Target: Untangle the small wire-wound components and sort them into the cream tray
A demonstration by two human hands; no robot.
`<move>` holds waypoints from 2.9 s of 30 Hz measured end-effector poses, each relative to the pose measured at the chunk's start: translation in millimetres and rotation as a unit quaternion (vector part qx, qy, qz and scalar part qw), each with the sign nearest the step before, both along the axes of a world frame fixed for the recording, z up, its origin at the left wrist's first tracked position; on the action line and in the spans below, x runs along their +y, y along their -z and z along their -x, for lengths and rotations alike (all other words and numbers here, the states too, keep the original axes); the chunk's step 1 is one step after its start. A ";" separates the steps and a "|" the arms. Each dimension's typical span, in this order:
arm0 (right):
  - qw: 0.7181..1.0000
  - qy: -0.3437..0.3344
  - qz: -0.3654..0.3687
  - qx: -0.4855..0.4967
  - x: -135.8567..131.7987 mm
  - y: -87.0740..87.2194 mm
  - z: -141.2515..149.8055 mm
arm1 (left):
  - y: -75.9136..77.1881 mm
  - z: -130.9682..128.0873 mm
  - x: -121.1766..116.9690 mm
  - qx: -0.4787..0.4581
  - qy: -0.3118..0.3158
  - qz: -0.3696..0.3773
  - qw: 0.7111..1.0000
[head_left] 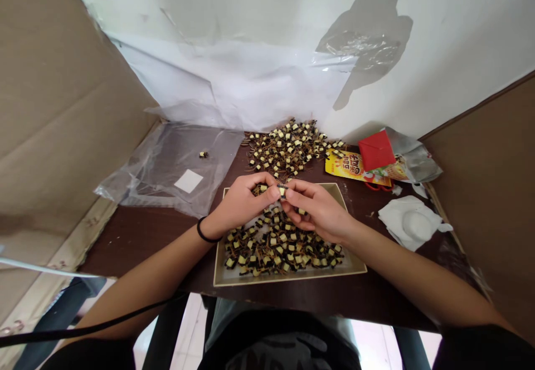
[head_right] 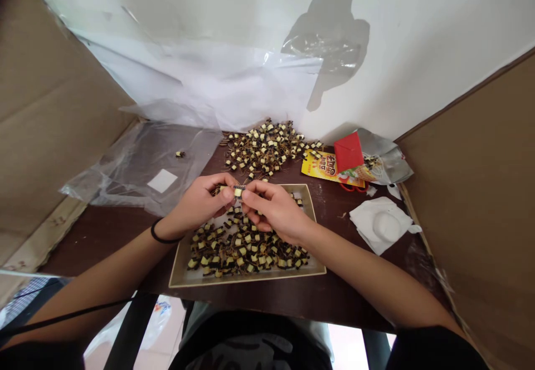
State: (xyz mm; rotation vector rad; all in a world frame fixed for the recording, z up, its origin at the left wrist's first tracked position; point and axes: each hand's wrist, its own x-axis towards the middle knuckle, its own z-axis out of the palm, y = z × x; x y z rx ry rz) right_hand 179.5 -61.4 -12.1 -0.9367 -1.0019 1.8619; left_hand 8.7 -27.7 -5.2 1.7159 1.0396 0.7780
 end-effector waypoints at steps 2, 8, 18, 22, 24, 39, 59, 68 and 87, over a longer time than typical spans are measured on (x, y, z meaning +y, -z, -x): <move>1.000 -0.003 0.002 0.001 0.0 0.3 -0.1 | -0.2 -0.1 0.1 0.002 0.003 -0.001 1.000; 1.000 -0.001 -0.002 0.002 -0.4 1.0 -0.6 | 0.4 -0.6 -0.4 -0.002 0.010 0.003 1.000; 1.000 -0.002 -0.002 0.000 -0.1 0.4 -1.0 | 0.6 -1.2 -2.3 -0.009 0.007 0.016 1.000; 1.000 -0.006 -0.008 0.000 -0.4 1.0 -1.8 | 0.4 -1.1 -2.0 -0.014 0.005 0.012 1.000; 1.000 -0.008 -0.012 0.000 -0.4 1.6 -2.0 | 0.6 -0.9 -1.6 -0.016 0.008 0.001 1.000; 0.998 -0.004 -0.065 -0.006 -0.2 4.3 -2.3 | 0.4 0.6 0.1 -0.007 0.014 -0.086 0.996; 0.998 0.012 -0.066 0.003 0.3 2.2 -1.4 | 3.6 0.4 1.3 -0.278 0.025 0.219 0.935; 0.994 0.041 0.042 0.089 4.7 3.2 -0.7 | -14.8 7.1 19.1 -0.502 -0.123 0.441 0.734; 0.999 -0.010 -0.044 0.020 3.3 7.4 -2.7 | -17.1 17.1 22.7 -0.488 -0.179 0.368 0.771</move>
